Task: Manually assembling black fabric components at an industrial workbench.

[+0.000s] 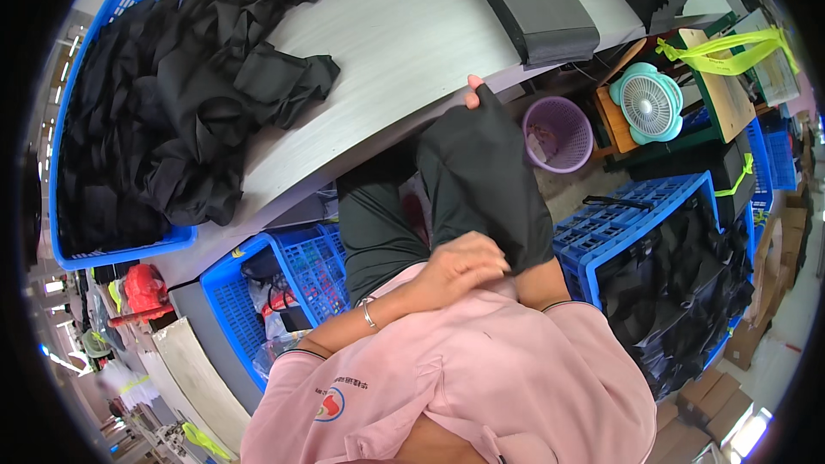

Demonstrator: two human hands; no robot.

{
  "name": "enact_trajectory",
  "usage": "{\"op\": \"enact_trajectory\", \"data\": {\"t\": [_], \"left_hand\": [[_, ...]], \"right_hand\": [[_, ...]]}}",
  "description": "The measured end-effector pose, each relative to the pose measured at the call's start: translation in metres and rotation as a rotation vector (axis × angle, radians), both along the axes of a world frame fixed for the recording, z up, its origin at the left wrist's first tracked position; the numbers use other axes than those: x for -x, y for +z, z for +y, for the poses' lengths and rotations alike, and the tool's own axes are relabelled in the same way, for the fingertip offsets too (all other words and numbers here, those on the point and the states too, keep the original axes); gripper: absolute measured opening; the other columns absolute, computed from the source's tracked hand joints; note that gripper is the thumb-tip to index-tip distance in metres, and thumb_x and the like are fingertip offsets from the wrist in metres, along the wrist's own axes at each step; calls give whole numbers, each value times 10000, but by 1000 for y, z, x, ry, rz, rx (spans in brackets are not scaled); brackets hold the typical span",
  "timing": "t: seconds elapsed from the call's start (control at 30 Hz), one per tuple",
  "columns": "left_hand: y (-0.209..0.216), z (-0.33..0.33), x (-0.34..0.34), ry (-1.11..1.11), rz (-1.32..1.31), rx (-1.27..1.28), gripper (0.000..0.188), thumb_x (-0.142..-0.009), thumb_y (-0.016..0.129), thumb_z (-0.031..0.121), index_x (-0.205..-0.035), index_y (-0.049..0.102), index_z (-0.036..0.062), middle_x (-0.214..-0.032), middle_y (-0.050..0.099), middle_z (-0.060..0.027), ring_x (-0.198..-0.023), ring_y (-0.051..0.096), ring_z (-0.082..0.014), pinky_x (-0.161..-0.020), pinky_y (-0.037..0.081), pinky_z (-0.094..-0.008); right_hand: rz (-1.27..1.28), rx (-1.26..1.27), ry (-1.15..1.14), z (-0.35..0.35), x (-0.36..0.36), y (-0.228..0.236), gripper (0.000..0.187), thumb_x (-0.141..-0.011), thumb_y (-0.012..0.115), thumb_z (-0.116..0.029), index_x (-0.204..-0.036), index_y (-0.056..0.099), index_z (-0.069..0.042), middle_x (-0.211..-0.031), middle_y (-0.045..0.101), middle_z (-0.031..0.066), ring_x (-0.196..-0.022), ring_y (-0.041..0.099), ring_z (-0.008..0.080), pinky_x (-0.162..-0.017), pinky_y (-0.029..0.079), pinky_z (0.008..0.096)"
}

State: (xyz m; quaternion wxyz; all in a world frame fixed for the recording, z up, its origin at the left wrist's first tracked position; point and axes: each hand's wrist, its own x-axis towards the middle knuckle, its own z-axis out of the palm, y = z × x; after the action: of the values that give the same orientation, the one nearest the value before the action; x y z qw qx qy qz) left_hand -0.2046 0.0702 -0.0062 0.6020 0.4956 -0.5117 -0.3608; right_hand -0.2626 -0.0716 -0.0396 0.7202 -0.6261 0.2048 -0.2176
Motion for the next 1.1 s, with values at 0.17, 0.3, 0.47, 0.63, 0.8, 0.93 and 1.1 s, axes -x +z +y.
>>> {"op": "enact_trajectory", "data": {"t": [0.17,0.3,0.47,0.63,0.8,0.93,1.1], "left_hand": [[6,-30,-45,613,70,-105,132,-968,590,87,-925,662,-14,-878,630,-49,-804,551,-107,-741,448,-246],[-12,-60,-130,966,100,-8,177,-986,584,127,-923,668,-15,-833,610,-67,-769,553,-143,-730,450,-280],[-20,-55,-196,1030,-27,91,189,-980,616,166,-931,692,0,-816,624,-44,-751,547,-131,-726,449,-266],[6,-21,-224,1013,241,164,178,-985,631,165,-955,706,6,-863,660,36,-758,555,-26,-692,442,-190],[26,-6,-189,670,489,18,126,-964,652,121,-960,714,12,-866,673,24,-767,575,-34,-695,469,-204],[39,-3,-159,368,318,-51,123,-961,647,103,-950,715,1,-867,683,8,-750,578,-40,-693,475,-200],[40,7,-166,355,428,-26,147,-965,646,132,-942,712,2,-844,683,-2,-723,584,-38,-661,475,-192]], "right_hand": [[31,140,-15,-12,-61,6,285,-987,561,-191,-1182,615,9,-1093,666,157,-1022,655,274,-861,527,329],[46,251,-12,55,-86,18,285,-991,555,-197,-1181,614,8,-1093,664,162,-1036,651,282,-874,524,333],[36,492,303,67,-41,19,172,-988,537,-161,-1031,549,5,-1133,605,204,-1053,589,338,-928,476,345],[80,156,545,60,20,-1,146,-959,602,-122,-932,512,-11,-1308,517,190,-1160,552,246,-979,412,320],[63,-74,-123,43,-2,6,291,-976,607,-161,-1217,525,-20,-1467,429,169,-1239,516,211,-1057,398,353],[-90,270,-54,22,-62,49,360,-980,607,-160,-1298,530,-9,-1375,519,128,-1206,541,192,-1021,441,343],[-25,-61,461,1,-79,63,168,-1013,551,-157,-1050,596,1,-923,628,32,-857,609,105,-813,495,263]]}}
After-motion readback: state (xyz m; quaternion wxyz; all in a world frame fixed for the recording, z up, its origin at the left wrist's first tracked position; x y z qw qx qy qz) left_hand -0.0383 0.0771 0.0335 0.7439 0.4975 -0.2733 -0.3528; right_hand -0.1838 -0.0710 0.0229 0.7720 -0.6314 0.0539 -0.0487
